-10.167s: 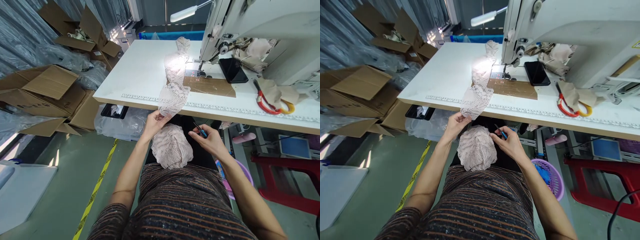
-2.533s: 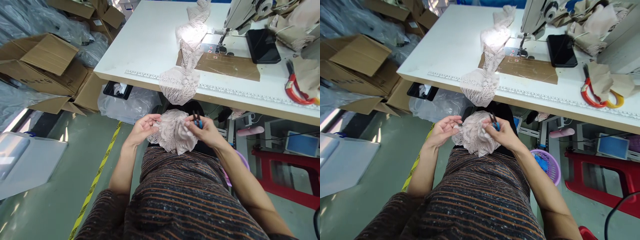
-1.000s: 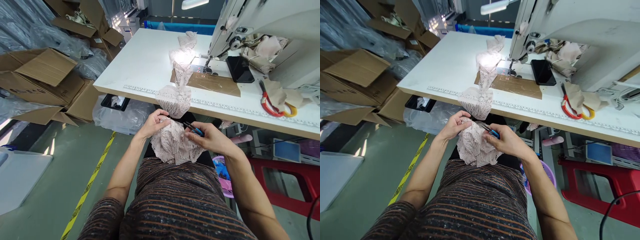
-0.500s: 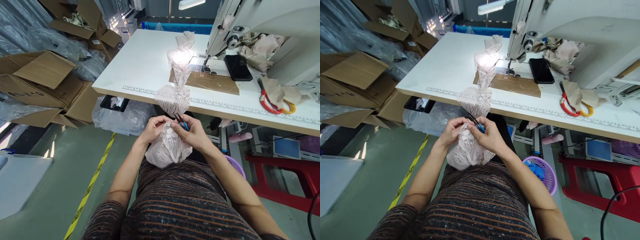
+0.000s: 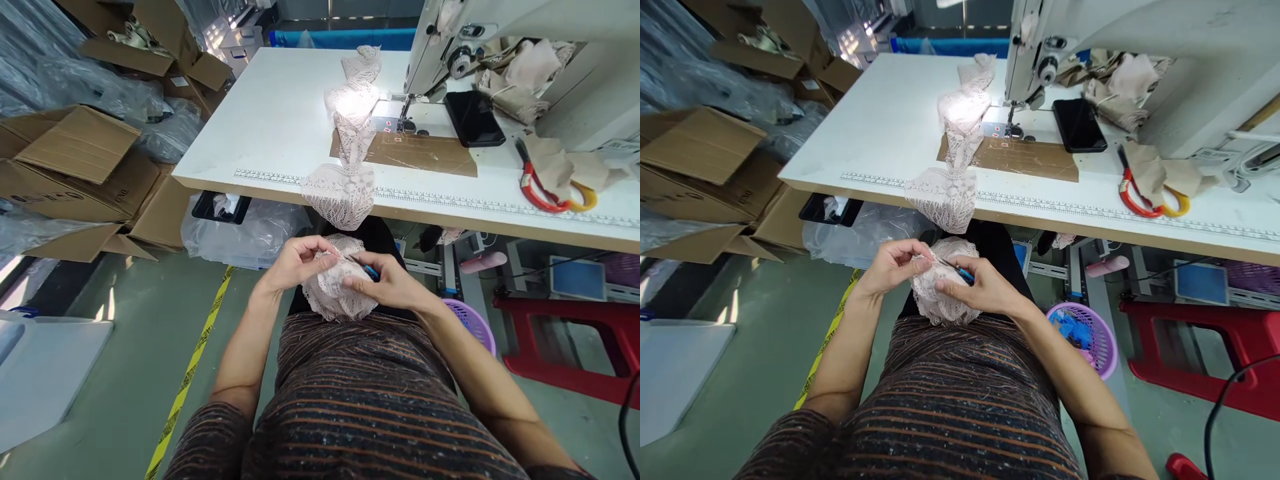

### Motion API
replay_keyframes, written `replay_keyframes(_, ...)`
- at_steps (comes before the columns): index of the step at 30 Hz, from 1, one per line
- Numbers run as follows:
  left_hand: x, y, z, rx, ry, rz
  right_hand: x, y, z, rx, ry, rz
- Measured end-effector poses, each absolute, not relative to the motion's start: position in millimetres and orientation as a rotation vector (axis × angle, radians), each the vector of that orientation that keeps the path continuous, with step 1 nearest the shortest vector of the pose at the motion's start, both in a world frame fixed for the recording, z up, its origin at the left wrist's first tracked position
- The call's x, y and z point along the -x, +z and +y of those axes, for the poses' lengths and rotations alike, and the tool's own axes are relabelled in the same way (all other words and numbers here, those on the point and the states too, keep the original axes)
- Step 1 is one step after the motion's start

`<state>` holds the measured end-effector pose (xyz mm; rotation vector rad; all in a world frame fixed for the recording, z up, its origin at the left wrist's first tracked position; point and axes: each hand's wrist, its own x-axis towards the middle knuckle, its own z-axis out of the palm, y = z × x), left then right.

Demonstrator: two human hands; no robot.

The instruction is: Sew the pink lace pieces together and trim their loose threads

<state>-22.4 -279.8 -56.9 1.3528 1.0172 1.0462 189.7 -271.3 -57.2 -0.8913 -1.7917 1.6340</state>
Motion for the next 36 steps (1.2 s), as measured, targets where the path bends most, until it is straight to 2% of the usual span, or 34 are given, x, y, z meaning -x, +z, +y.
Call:
replay_keyframes(4, 26, -47, -292, -1.492, 0.861, 0.989, -210, -62, -286, 0.829, 1.873, -1.811)
replay_keyframes(8, 25, -52, -289, -1.533, 0.779, 0.968, -219, -71, -290, 0.932, 1.897, -1.719)
replay_keyframes(11, 17, -68, -275, -1.708, 0.915, 1.236, -221, -81, -284, 1.158, 1.713, -1.700)
replay_keyframes(14, 7, -86, -268, -2.016, 1.050, 1.516, -224, -92, -277, 1.433, 1.281, -1.783)
replay_keyframes(17, -1, -102, -278, -2.298, 1.128, 1.419, -229, -100, -270, 1.527, 0.982, -1.747)
replay_keyframes(19, -5, -111, -289, -2.474, 1.045, 1.196, -228, -103, -263, 1.466, 0.991, -1.665)
replay_keyframes(21, -8, -119, -296, -2.630, 0.810, 1.052, -222, -105, -253, 1.391, 0.999, -1.564)
replay_keyframes(24, -10, -131, -293, -2.714, 0.537, 1.031, -208, -107, -236, 1.290, 0.968, -1.440)
replay_keyframes(28, -8, -144, -274, -2.595, 0.488, 1.094, -187, -112, -217, 1.124, 1.050, -1.470)
replay_keyframes(32, 4, -143, -265, -2.415, 0.741, 1.075, -174, -115, -211, 1.011, 1.096, -1.567)
replay_keyframes(36, 26, -118, -259, -2.027, 1.443, 1.370, -167, -104, -225, 0.948, 0.971, -1.605)
